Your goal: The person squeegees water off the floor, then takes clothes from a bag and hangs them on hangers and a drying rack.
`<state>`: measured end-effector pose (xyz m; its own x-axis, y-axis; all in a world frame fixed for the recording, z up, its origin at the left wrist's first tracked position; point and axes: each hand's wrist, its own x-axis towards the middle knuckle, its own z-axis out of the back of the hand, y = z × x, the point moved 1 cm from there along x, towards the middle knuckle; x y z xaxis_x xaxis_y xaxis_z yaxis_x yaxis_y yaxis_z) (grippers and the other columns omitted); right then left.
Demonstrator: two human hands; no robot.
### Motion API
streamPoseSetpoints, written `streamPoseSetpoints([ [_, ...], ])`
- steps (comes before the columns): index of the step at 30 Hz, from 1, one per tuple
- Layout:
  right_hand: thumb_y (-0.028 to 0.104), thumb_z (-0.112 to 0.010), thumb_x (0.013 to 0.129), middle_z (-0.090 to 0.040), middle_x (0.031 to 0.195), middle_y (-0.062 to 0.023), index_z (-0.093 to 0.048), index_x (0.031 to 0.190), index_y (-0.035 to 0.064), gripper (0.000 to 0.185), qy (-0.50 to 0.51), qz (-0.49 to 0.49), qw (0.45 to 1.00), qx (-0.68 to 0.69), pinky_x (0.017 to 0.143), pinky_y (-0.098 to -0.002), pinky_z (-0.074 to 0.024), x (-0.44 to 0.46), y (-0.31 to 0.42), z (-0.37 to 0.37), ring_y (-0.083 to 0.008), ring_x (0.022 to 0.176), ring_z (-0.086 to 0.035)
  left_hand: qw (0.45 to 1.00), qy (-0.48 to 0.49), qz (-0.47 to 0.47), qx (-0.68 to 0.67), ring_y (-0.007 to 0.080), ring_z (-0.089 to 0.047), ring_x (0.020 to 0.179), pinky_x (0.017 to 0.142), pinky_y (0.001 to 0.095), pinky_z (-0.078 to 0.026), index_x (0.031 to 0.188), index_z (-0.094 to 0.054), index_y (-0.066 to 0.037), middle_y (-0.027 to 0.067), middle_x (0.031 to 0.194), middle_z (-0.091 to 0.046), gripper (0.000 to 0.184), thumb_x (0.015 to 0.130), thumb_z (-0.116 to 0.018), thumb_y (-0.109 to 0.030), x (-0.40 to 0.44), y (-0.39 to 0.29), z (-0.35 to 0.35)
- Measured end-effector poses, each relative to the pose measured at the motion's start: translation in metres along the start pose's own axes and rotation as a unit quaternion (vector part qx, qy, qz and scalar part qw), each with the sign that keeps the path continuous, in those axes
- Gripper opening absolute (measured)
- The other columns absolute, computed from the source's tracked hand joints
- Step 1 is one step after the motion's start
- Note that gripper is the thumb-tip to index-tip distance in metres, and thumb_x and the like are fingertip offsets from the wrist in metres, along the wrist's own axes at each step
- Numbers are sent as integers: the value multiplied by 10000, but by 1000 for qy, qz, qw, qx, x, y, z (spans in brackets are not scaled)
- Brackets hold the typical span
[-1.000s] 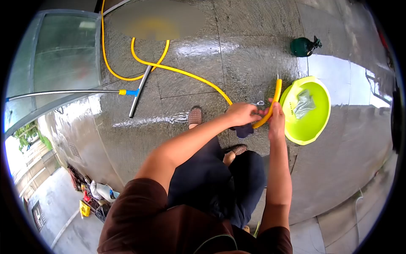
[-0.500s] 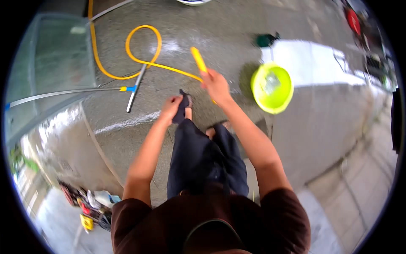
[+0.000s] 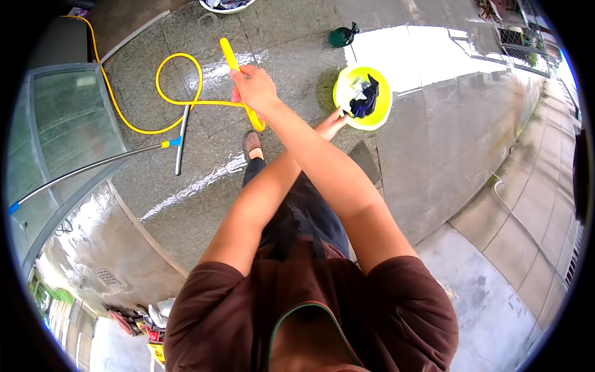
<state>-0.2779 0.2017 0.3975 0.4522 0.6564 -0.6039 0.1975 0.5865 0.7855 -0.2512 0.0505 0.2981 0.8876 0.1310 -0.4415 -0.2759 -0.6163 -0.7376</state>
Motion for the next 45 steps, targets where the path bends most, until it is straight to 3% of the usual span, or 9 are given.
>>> streamPoseSetpoints([
  [7, 232, -565, 930, -584, 707, -100, -601, 1045, 6, 256, 63, -62, 986, 141, 534, -339, -547, -2, 12, -38, -217, 566, -631, 915, -308, 203, 164, 218, -583, 901, 777, 374, -477, 1100, -578, -19, 77, 1018, -605, 363, 856, -669, -271, -157, 75, 176],
  [9, 245, -559, 934, -587, 717, -101, -600, 1049, 13, 262, 100, -63, 982, 145, 529, -343, -545, -12, 41, -57, -224, 584, -641, 816, -455, 149, 323, 248, -585, 896, 783, 376, -474, 1103, -571, -17, 116, 1013, -605, 494, 730, -776, -268, -212, 26, 180],
  [11, 262, -552, 939, -589, 726, -101, -600, 1051, 18, 272, 133, -61, 980, 138, 529, -345, -545, -17, 74, -77, -230, 599, -648, 752, -511, -105, 403, 324, -555, 1069, 861, 418, -459, 1086, -526, -1, 184, 1129, -566, 498, 753, -751, -295, -235, 4, 188],
  [14, 320, -531, 954, -586, 742, -93, -598, 1060, 20, 325, 167, -38, 976, 132, 539, -346, -546, -12, 118, -105, -232, 600, -648, 746, -440, -255, 431, 317, -577, 1044, 857, 401, -461, 1125, -523, -11, 159, 1079, -601, 421, 849, -674, -291, -242, -70, 186],
  [17, 340, -515, 964, -585, 752, -87, -592, 1068, 19, 346, 188, 8, 976, 113, 555, -345, -546, -7, 174, -119, -225, 605, -643, 896, -366, -152, 202, 296, -613, 978, 812, 391, -467, 1093, -536, -30, 138, 984, -635, 288, 936, -570, -269, -249, -137, 185],
  [27, 192, -449, 995, -579, 848, -65, -452, 1269, 64, 303, 203, 173, 962, 61, 728, -310, -498, 55, 247, -142, -165, 799, -608, 826, -454, -178, 281, 431, -614, 869, 730, 477, -482, 1099, -519, -40, 233, 897, -629, 324, 955, -513, -330, -192, -310, 278],
  [32, 190, -447, 996, -517, 765, -44, -444, 1233, 84, 260, 195, 120, 950, 210, 599, -290, -475, 164, 309, -135, -154, 644, -543, 848, -444, -250, 148, 194, -566, 1075, 936, 322, -439, 1337, -482, -47, 92, 1135, -633, 492, 905, -612, -243, -178, -345, 348],
  [37, 200, -459, 998, -500, 764, -52, -445, 1146, 140, 160, 200, 54, 945, 254, 576, -362, -517, 281, 408, -118, -195, 624, -542, 623, -768, -148, -11, 195, -567, 989, 869, 344, -455, 1242, -531, 6, 98, 1090, -630, 413, 890, -626, -188, -285, -281, 495],
  [45, 186, -438, 1000, -490, 782, -88, -422, 1042, 97, 100, 133, 60, 966, 214, 580, -428, -520, 427, 549, -124, -227, 629, -516, 399, -900, -107, -136, 274, -496, 1221, 1015, 369, -383, 1409, -306, 82, 232, 1347, -492, 882, 777, -774, -317, -544, -224, 541],
])
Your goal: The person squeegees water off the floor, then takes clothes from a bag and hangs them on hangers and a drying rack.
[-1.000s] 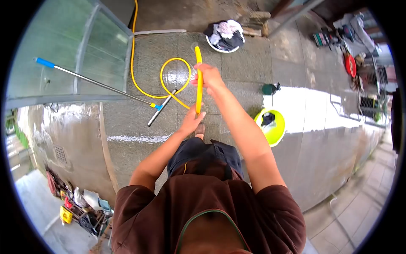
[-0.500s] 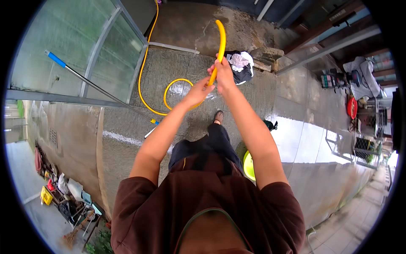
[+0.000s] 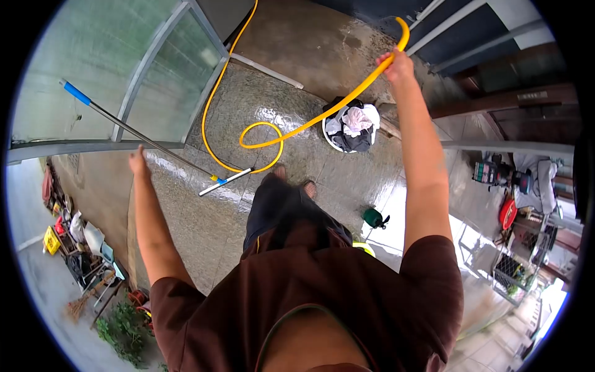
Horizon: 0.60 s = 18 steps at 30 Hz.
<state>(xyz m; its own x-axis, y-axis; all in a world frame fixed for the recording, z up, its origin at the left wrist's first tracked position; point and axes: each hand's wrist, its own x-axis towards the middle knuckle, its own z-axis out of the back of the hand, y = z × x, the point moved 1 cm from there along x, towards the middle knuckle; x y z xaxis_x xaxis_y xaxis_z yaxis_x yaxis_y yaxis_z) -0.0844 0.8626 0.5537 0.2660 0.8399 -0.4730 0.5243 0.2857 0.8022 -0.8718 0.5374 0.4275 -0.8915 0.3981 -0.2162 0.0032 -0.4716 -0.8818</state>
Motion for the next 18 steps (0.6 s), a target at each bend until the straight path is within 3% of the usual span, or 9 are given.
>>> streamPoseSetpoints([
  [2, 184, -455, 996, -480, 787, -92, -429, 1060, 40, 160, -11, 21, 999, -26, 684, -468, -542, 19, 18, -10, -231, 662, -504, 999, -42, -13, -3, 295, -458, 1268, 1047, 373, -363, 1442, -245, 70, 239, 1405, -428, 977, 743, -806, -319, 19, -21, 24],
  [8, 166, -444, 1003, -497, 800, -89, -449, 1108, 52, 155, -11, 29, 990, -135, 703, -412, -547, 38, 50, -46, -210, 684, -525, 995, -91, -17, 22, 313, -335, 1372, 1123, 408, -273, 1486, -150, 32, 218, 1501, -294, 1142, 671, -846, -361, 102, -60, 43],
  [11, 177, -438, 1005, -503, 801, -83, -444, 1120, 64, 160, -1, 21, 983, -180, 693, -398, -547, 52, 56, -65, -209, 690, -538, 997, -66, 4, 28, 304, -308, 1386, 1130, 421, -242, 1509, -90, -15, 204, 1523, -254, 1221, 643, -850, -417, 129, -79, 32],
  [14, 193, -437, 1008, -504, 794, -67, -431, 1113, 89, 149, 28, 6, 977, -211, 670, -384, -544, 57, 52, -84, -204, 682, -547, 998, -46, -38, -2, 297, -293, 1394, 1135, 415, -222, 1513, -53, -18, 192, 1527, -252, 1240, 652, -845, -427, 176, -75, 14],
  [15, 194, -435, 1009, -506, 793, -65, -433, 1125, 90, 156, 35, 4, 974, -224, 676, -379, -544, 59, 49, -90, -202, 687, -552, 998, -48, -48, -4, 289, -337, 1359, 1113, 413, -249, 1490, -184, -3, 187, 1465, -349, 1105, 693, -825, -422, 182, -74, 6],
  [18, 191, -428, 1011, -516, 796, -62, -438, 1155, 93, 175, 51, -7, 966, -253, 690, -364, -542, 63, 36, -103, -198, 702, -566, 998, 45, -48, -3, 266, -403, 1283, 1068, 409, -302, 1362, -391, 5, 166, 1324, -482, 837, 747, -795, -393, 206, -81, -12],
])
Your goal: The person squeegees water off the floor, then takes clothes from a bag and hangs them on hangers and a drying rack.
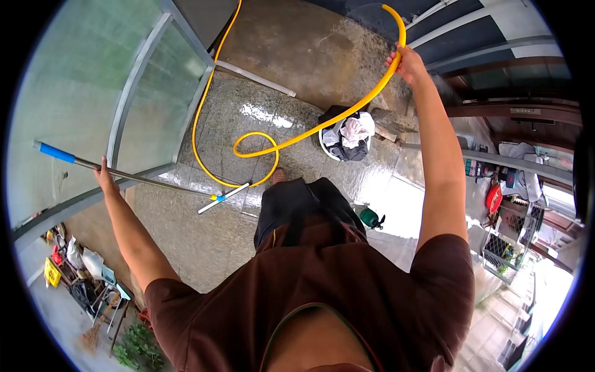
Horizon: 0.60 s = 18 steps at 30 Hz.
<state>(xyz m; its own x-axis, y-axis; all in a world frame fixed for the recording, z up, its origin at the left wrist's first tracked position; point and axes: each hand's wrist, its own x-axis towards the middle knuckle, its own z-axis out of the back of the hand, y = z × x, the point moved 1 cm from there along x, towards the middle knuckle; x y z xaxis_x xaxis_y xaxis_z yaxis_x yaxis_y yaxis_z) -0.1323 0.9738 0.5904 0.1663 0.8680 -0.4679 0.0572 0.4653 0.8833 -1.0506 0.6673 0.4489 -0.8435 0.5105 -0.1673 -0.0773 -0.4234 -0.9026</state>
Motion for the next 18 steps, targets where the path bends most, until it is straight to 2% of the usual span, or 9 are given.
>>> streamPoseSetpoints([
  [1, 189, -425, 1011, -519, 798, -62, -440, 1164, 93, 181, 7, -2, 1000, -7, 694, -359, -541, 2, -1, -5, -196, 708, -570, 997, -72, 3, -17, 216, -498, 1125, 995, 392, -353, 1160, -520, -17, 108, 1136, -570, 552, 803, -756, -364, 4, 6, -9],
  [4, 180, -415, 1011, -532, 807, -61, -454, 1186, 90, 200, 29, -11, 999, -31, 699, -352, -540, 8, -4, -22, -192, 722, -582, 993, -86, -6, -76, 185, -565, 967, 931, 369, -395, 1102, -540, -19, 76, 1039, -593, 457, 838, -726, -342, 21, 24, -7],
  [5, 177, -422, 1008, -533, 810, -59, -458, 1189, 88, 205, 38, -10, 999, -28, 700, -349, -539, 10, -6, -29, -189, 724, -583, 991, -74, -15, -112, 161, -581, 828, 825, 338, -442, 1031, -573, -11, 60, 896, -606, 366, 866, -704, -311, 28, 33, -5],
  [8, 172, -446, 998, -538, 817, -54, -468, 1197, 82, 219, 70, -2, 997, -20, 704, -338, -538, 19, -9, -47, -182, 731, -584, 996, -70, -28, -41, 139, -569, 701, 686, 290, -471, 952, -595, -11, 39, 740, -589, 294, 880, -692, -279, 0, 22, -13],
  [9, 173, -456, 994, -540, 820, -53, -470, 1200, 81, 226, 81, 2, 997, -16, 707, -335, -537, 22, -10, -54, -179, 733, -585, 993, -82, -32, -84, 103, -513, 596, 564, 243, -431, 890, -609, -14, 18, 641, -546, 273, 895, -671, -280, -24, 8, -29],
  [10, 174, -465, 991, -541, 822, -52, -472, 1203, 79, 232, 91, 5, 996, -13, 709, -331, -536, 25, -10, -62, -177, 736, -585, 990, -112, -42, -79, 85, -454, 513, 495, 233, -378, 888, -606, 1, 4, 603, -504, 306, 912, -645, -301, -46, -5, -44],
  [12, 174, -480, 982, -547, 834, -56, -470, 1204, 78, 242, 100, 18, 995, -18, 713, -326, -534, 29, -5, -78, -173, 749, -586, 994, -94, -61, -13, 74, -427, 495, 474, 238, -338, 889, -603, 15, -8, 557, -446, 342, 920, -632, -325, -89, -33, -64],
  [15, 168, -474, 980, -551, 844, -59, -467, 1209, 80, 245, 99, 39, 994, -26, 708, -323, -532, 43, 7, -98, -173, 755, -590, 991, -85, -83, -55, 69, -389, 473, 471, 238, -349, 895, -596, 16, -23, 553, -391, 339, 920, -640, -319, -138, -69, -92],
  [18, 172, -473, 985, -552, 844, -59, -461, 1244, 88, 273, 86, 58, 994, -24, 701, -322, -532, 59, 24, -114, -174, 751, -590, 990, -26, -105, -86, 56, -344, 477, 469, 233, -312, 910, -597, 35, -33, 530, -363, 353, 950, -592, -316, -184, -143, -121],
])
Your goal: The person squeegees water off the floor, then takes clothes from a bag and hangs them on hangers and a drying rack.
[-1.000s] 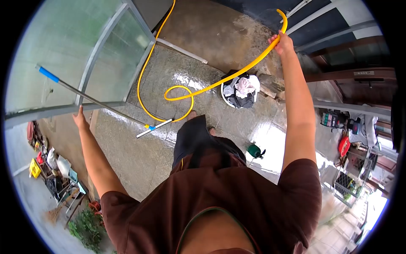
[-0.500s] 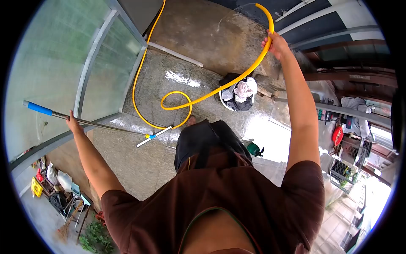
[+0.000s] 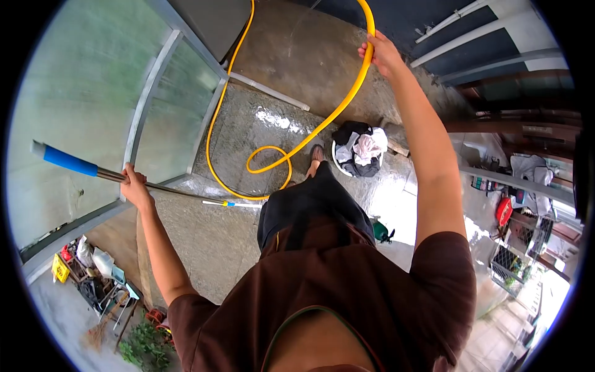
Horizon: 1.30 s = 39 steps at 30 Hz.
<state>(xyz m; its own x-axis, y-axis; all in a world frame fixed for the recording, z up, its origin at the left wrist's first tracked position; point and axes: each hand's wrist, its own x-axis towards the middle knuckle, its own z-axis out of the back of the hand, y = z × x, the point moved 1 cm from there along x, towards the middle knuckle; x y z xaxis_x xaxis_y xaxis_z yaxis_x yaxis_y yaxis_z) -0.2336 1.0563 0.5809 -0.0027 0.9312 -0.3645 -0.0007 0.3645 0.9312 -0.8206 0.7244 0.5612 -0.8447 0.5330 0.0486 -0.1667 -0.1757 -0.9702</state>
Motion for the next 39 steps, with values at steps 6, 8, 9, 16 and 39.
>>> streamPoseSetpoints([
  [6, 173, -478, 990, -550, 831, -52, -448, 1320, 100, 339, -9, 25, 997, 78, 685, -312, -529, 65, 26, -5, -170, 741, -588, 987, 154, -45, -14, 80, -387, 562, 590, 250, -374, 980, -565, 27, -23, 598, -394, 321, 994, -526, -292, -26, -136, -83],
  [8, 165, -484, 987, -552, 825, -49, -449, 1330, 102, 351, 17, 23, 996, 89, 688, -303, -526, 96, 27, 1, -166, 744, -588, 980, 190, -60, -16, 91, -404, 584, 632, 258, -389, 986, -558, 23, -18, 608, -404, 307, 998, -518, -281, -34, -172, -119],
  [9, 161, -487, 986, -553, 822, -48, -450, 1335, 102, 357, 30, 23, 995, 94, 690, -299, -525, 110, 32, 4, -164, 746, -589, 975, 210, -64, -16, 103, -450, 644, 691, 271, -405, 1003, -565, 30, 0, 656, -466, 297, 1002, -509, -261, -35, -185, -136],
  [16, 153, -514, 975, -557, 826, -39, -453, 1364, 108, 397, 45, -14, 992, 121, 698, -283, -518, 195, 16, 31, -153, 754, -587, 918, 345, -176, 80, 106, -541, 822, 794, 254, -424, 1045, -593, 14, 20, 848, -580, 159, 958, -563, -115, 2, -233, -305],
  [39, 144, -542, 964, -558, 848, -15, -480, 1343, 127, 384, 44, -100, 942, 317, 713, -273, -511, 223, -59, 69, -140, 788, -586, 806, 501, -205, 241, 34, -450, 448, 391, 198, -348, 973, -646, -31, 20, 769, -646, 354, 881, -659, -372, 20, -315, -661],
])
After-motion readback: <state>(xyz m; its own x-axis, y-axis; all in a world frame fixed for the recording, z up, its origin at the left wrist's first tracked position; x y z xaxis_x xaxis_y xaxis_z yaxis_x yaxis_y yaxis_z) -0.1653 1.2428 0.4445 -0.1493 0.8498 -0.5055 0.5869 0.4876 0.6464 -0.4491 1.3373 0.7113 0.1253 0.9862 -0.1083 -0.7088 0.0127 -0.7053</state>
